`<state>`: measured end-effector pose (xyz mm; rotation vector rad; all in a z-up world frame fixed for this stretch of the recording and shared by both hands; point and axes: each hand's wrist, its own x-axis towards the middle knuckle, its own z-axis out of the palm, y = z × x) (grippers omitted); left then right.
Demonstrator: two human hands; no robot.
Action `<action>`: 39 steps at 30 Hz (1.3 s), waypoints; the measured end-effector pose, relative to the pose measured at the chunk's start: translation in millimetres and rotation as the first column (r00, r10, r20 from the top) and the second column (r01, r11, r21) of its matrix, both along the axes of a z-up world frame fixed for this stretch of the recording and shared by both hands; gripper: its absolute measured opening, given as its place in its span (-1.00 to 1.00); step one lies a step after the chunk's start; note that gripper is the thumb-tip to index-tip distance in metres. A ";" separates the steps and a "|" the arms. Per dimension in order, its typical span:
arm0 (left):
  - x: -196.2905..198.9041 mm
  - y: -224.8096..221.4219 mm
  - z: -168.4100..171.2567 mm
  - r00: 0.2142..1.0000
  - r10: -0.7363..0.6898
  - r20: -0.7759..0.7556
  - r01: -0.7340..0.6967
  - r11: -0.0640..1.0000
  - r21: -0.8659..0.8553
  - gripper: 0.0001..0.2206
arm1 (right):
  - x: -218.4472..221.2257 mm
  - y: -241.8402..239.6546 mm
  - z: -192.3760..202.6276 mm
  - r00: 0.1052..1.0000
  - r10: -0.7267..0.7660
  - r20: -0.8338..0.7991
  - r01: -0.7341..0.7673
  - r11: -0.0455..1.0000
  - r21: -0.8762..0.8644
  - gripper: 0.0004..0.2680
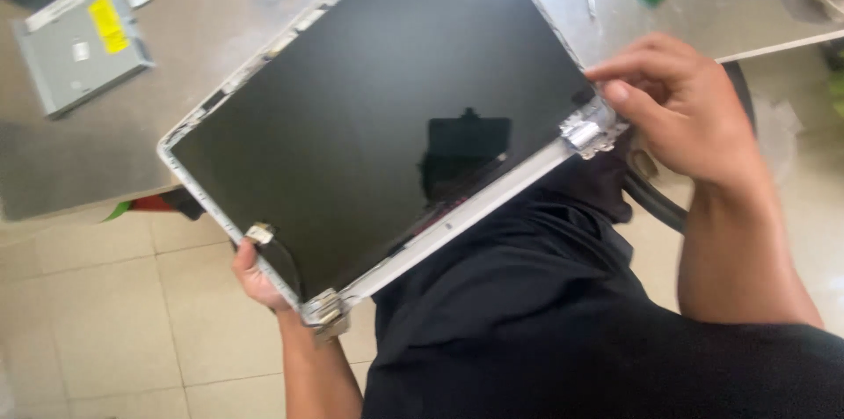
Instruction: Unscrewing the hinges from a laptop screen assembly using a manual screwdriver on a repair bench.
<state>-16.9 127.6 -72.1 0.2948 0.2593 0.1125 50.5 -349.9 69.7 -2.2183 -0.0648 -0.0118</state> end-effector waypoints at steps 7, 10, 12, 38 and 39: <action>-6.8 14.3 -21.6 0.972 -0.069 0.223 0.067 0.998 0.016 -0.83 | 0.0 18.4 16.9 0.931 -0.137 -0.339 0.146 0.989 0.001 -0.82; -6.0 -0.4 -4.9 0.961 -0.010 0.277 -0.035 0.987 0.157 -0.69 | -3.0 18.7 3.4 0.915 -0.237 -0.327 0.228 0.971 -0.066 -0.86; -7.8 7.4 -23.7 0.962 -0.009 0.274 -0.041 0.983 0.178 -0.70 | -2.5 25.6 9.8 0.897 -0.281 -0.342 0.258 0.960 -0.113 -0.86; 4.7 -29.4 0.9 0.984 -0.152 0.089 0.065 0.783 0.619 -0.82 | -9.8 -61.2 -139.8 0.985 -0.152 -0.077 0.149 0.988 -0.046 -0.82; 6.0 -29.4 2.2 0.980 -0.179 0.083 0.085 0.765 0.639 -0.81 | -8.8 -64.0 -146.1 0.994 -0.106 -0.034 0.103 0.992 -0.068 -0.77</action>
